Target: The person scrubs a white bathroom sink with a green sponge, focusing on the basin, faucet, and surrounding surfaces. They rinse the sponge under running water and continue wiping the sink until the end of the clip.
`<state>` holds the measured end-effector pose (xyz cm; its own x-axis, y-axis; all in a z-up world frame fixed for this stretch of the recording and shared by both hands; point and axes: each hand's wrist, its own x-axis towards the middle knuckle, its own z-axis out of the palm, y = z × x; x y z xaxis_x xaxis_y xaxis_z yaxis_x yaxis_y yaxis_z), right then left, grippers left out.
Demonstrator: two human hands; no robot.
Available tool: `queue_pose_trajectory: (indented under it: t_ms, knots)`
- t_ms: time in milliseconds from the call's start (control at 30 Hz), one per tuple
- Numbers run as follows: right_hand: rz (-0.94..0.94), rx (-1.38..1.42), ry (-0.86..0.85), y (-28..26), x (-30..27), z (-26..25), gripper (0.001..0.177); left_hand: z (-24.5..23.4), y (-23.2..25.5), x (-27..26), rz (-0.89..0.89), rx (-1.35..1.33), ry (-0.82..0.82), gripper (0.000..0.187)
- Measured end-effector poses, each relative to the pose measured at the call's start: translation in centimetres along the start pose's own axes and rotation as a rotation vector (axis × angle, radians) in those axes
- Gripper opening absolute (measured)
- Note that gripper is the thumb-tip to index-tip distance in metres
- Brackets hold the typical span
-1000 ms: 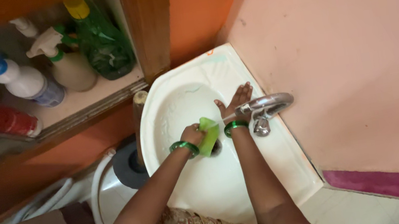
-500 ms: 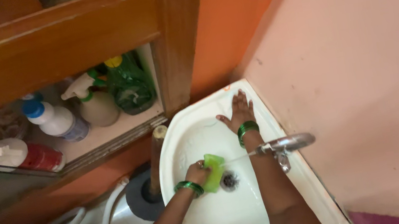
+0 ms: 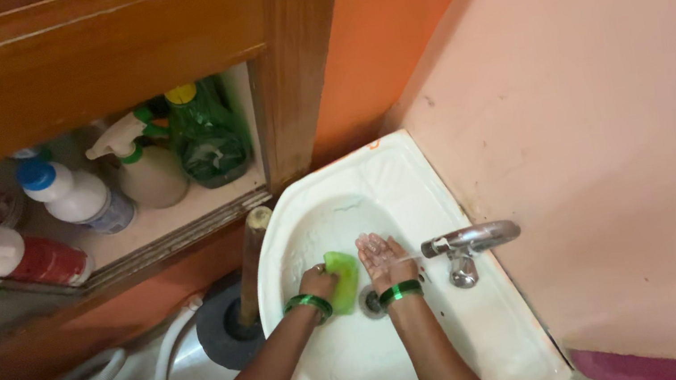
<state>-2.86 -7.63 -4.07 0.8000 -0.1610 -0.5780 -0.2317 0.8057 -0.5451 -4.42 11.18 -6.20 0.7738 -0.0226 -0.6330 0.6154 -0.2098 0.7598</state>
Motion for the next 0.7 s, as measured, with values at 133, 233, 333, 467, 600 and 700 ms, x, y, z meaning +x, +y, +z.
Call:
queue_pose_trajectory:
  t_ms: [133, 233, 333, 467, 600, 700]
  knots:
    - [0.064, 0.198, 0.043, -2.3, -1.3, 0.9, 0.058, 2.3, 2.1, -0.3, 0.022, -0.079, 0.018, 0.043]
    - [0.032, 0.349, -0.152, -4.0, -1.9, 2.8, 0.068, 4.2, 4.8, -0.8, 0.014, -0.189, -0.003, 0.045]
    - [-0.037, 0.467, -0.203, -4.8, -2.6, 4.7, 0.068, 4.8, 7.6, -1.0, 0.075, -0.027, 0.021, 0.047]
    - [-0.064, 0.458, -0.096, -6.1, -3.5, 6.0, 0.064, 4.3, 9.5, -1.9, 0.103, 0.010, -0.019, 0.048]
    - [-0.024, 0.537, -0.058, -6.5, -2.8, 5.1, 0.038, 4.5, 9.8, -2.8, 0.036, -0.124, -0.049, 0.049]
    - [0.006, 0.534, -0.180, -5.6, -1.4, 3.1, 0.016, 5.1, 9.6, -3.1, 0.002, -0.097, -0.061, 0.048]
